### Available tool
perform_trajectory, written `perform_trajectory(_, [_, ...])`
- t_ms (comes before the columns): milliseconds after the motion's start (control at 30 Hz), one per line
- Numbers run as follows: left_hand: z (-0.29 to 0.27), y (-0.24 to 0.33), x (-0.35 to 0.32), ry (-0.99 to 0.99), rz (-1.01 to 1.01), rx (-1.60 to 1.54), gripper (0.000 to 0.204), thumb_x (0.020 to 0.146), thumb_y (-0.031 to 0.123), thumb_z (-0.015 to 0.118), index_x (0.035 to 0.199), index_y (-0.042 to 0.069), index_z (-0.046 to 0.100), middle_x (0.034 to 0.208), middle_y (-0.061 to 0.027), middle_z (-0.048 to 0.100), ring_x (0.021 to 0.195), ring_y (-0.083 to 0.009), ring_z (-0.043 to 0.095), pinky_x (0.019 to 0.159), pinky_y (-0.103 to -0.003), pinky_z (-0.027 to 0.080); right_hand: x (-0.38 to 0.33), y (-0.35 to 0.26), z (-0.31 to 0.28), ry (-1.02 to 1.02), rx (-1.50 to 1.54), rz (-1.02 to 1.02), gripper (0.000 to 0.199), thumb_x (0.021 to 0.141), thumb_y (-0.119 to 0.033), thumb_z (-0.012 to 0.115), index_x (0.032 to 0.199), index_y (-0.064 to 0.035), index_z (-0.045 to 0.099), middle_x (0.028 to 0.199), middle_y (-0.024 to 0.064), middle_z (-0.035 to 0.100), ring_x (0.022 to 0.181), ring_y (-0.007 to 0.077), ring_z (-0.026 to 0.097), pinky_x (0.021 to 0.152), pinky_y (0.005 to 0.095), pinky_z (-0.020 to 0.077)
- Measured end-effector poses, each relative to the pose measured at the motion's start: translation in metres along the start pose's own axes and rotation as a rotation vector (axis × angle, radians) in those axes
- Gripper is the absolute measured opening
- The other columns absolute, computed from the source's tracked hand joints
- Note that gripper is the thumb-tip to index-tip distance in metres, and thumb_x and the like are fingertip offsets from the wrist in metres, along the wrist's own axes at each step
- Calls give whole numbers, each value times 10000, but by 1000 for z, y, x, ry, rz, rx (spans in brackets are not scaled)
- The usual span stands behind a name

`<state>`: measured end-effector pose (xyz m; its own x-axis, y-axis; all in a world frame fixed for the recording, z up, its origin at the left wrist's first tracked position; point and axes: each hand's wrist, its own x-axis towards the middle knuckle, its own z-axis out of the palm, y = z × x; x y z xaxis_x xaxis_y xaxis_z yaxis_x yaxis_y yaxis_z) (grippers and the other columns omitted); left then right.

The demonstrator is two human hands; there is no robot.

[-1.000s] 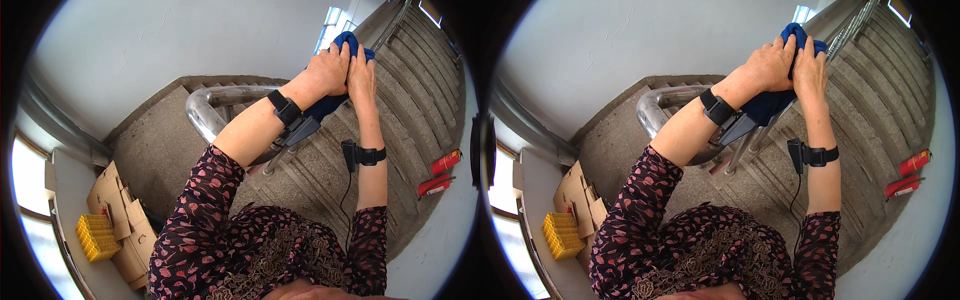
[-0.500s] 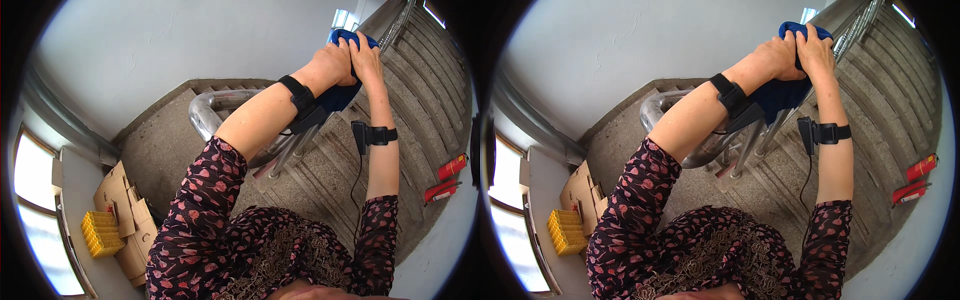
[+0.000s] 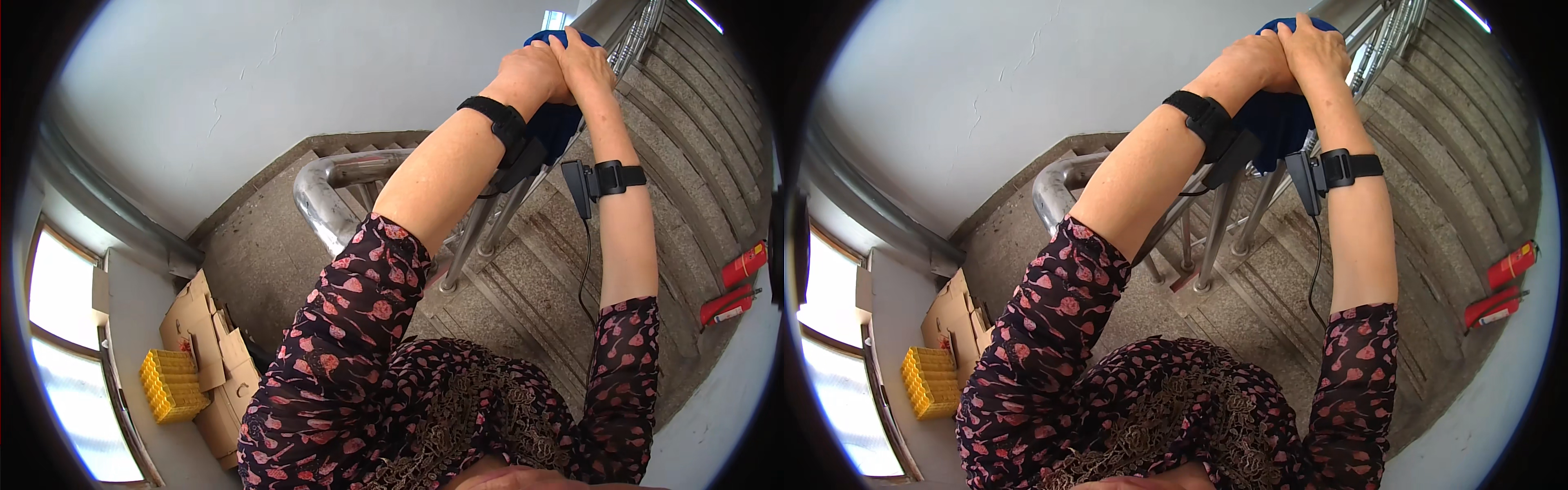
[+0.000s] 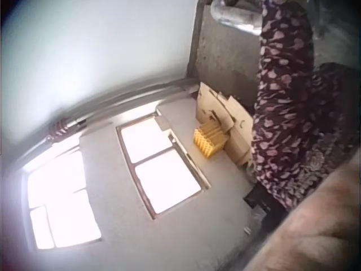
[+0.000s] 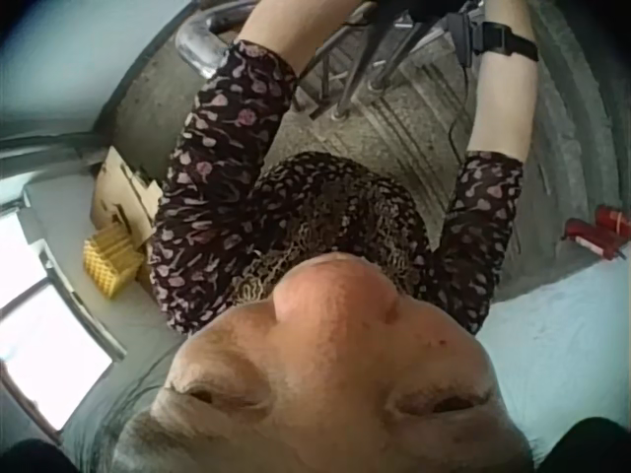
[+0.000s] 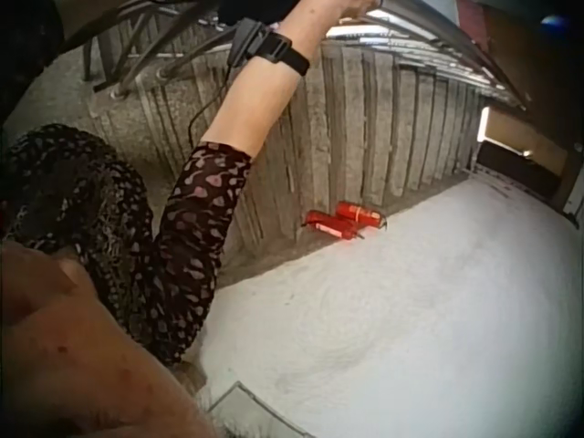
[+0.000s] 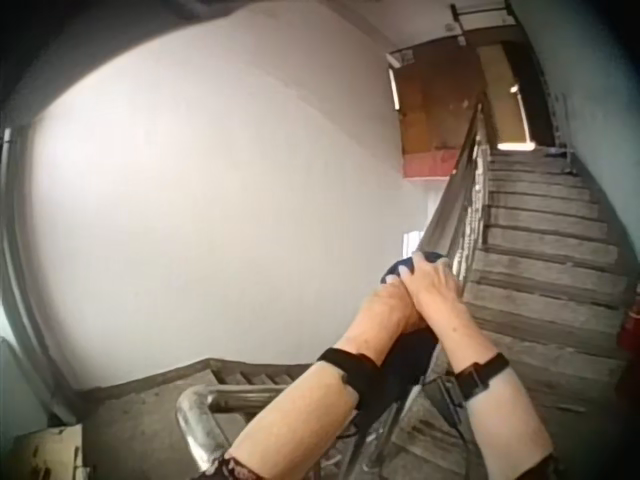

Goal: The person wipes a metal handrail with a blue cloth, moving it along the length and around the circumference of the rail. They then fold and reposition the cloth to continue wiping different sections of the handrail.

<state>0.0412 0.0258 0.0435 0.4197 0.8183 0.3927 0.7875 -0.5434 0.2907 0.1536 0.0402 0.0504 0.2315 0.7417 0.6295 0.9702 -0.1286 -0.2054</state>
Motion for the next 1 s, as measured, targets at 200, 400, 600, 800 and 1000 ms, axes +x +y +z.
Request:
perform_trajectory(200, [11, 12, 13, 67, -82, 48, 969, 643, 653, 747, 1338, 22, 506, 1303, -160, 589, 1193, -320, 581, 979, -423, 481, 11, 21, 14, 128, -21, -99, 558, 931, -577, 446, 1395, -268, 473, 1340, 311, 452, 1221, 510, 460, 978, 563, 437])
perform_trajectory(400, [10, 3, 4, 111, -91, -19, 797, 758, 531, 671, 1304, -27, 515, 1266, -188, 593, 1156, -323, 604, 931, -416, 516, 20, 25, 33, 132, 65, -90, 579, 932, -580, 431, 1426, -278, 453, 1392, 290, 399, 1233, 532, 430, 1020, 564, 401])
perform_trajectory(600, [12, -4, 3, 145, -113, 5, 896, 708, 639, 676, 1265, -45, 521, 1170, -222, 651, 1113, -347, 623, 943, -425, 500, 14, 15, 30, 174, 63, -88, 567, 948, -562, 392, 1428, -266, 449, 1324, 364, 434, 1183, 559, 476, 1000, 564, 420])
perform_trajectory(800, [15, -9, 1, 198, -117, 63, 849, 725, 618, 668, 1246, -39, 537, 1117, -235, 667, 1081, -368, 632, 934, -428, 503, -9, -7, 1, 49, 185, -13, 474, 942, -397, 479, 1308, -101, 542, 1322, 373, 410, 1176, 512, 472, 957, 526, 458])
perform_trajectory(1000, [13, -20, 2, 178, -101, 90, 833, 735, 580, 672, 1268, -40, 518, 1155, -222, 658, 1103, -340, 631, 944, -409, 502, -20, -22, -12, 97, 213, -10, 461, 949, -389, 474, 1293, -94, 558, 1339, 390, 394, 1166, 512, 482, 959, 514, 464])
